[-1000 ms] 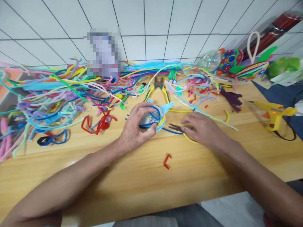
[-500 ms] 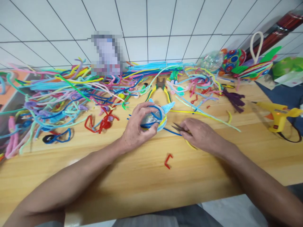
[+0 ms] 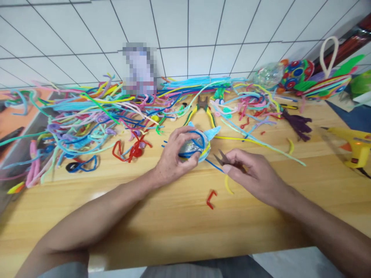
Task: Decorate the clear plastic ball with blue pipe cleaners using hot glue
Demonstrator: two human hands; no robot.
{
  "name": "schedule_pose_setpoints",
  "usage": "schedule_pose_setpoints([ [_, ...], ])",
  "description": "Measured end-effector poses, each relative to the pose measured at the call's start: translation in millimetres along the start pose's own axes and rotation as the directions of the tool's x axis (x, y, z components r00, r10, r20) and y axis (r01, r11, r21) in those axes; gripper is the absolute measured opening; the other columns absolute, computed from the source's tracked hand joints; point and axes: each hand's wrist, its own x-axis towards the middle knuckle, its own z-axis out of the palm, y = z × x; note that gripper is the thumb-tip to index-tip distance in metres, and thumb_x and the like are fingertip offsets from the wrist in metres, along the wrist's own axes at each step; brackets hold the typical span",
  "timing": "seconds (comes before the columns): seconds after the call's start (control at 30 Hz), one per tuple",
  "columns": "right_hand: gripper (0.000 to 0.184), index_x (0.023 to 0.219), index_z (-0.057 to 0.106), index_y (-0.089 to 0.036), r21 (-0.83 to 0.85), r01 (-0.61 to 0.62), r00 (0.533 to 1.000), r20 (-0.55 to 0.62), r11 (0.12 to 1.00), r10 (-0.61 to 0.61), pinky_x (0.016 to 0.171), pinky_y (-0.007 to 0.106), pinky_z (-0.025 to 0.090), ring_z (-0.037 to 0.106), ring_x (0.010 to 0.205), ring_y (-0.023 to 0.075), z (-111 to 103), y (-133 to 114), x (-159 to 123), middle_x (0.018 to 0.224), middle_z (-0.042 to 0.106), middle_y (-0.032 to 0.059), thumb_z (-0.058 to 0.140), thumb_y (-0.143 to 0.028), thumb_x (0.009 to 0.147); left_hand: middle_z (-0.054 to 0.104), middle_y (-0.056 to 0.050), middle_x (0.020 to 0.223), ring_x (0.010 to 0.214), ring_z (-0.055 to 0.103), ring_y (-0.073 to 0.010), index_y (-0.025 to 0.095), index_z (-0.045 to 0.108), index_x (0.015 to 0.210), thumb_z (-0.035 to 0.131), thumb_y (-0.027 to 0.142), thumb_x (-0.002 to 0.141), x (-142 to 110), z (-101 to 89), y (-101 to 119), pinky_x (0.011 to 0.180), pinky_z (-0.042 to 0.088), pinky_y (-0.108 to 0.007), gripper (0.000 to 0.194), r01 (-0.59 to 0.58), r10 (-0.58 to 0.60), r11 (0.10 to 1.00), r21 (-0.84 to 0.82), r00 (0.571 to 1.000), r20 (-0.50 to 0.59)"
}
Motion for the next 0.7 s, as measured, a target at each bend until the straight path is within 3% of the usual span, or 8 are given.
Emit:
schedule_pose_setpoints([
  [0.1,0.028,0.077,0.051,-0.026,0.091,-0.022,1.0,0.004,0.996,0.021,0.055,0.026,0.033,0.043,0.058,0.0124,18,0,5,0.064,0.048,-0.0068,0.059,-0.036,0.102,0.072,-0.013,0.144,0.14,0.068,-0.0298,0.027,0.061,0.136,0.07,0.026,0.1,-1,-0.1,-1,0.119,0.057,-0.055,0.037,-0.005,0.005,1.0,0.018,1.0,0.007],
  [0.27,0.028,0.08,0.05,-0.026,0.152,-0.018,0.999,-0.047,0.988,0.026,0.056,0.026,0.033,0.043,0.058,0.0122,43,11,5,0.065,0.049,-0.0068,0.059,-0.038,0.104,0.071,-0.012,0.145,0.141,0.068,-0.03,0.028,0.06,0.137,0.071,0.025,0.1,0,-1.1,0,0.119,0.057,-0.055,0.038,-0.012,0.012,1.0,0.005,1.0,0.011],
  [0.7,0.024,0.083,0.05,-0.027,0.151,0.035,0.998,-0.058,0.988,-0.026,0.06,0.027,0.035,0.044,0.058,0.0124,54,18,6,0.068,0.049,-0.0078,0.057,-0.034,0.105,0.07,-0.012,0.146,0.141,0.068,-0.0293,0.028,0.061,0.138,0.074,0.023,0.1,0,-2.0,1,0.119,0.057,-0.052,0.041,-0.032,0.032,0.999,-0.027,0.999,0.009],
])
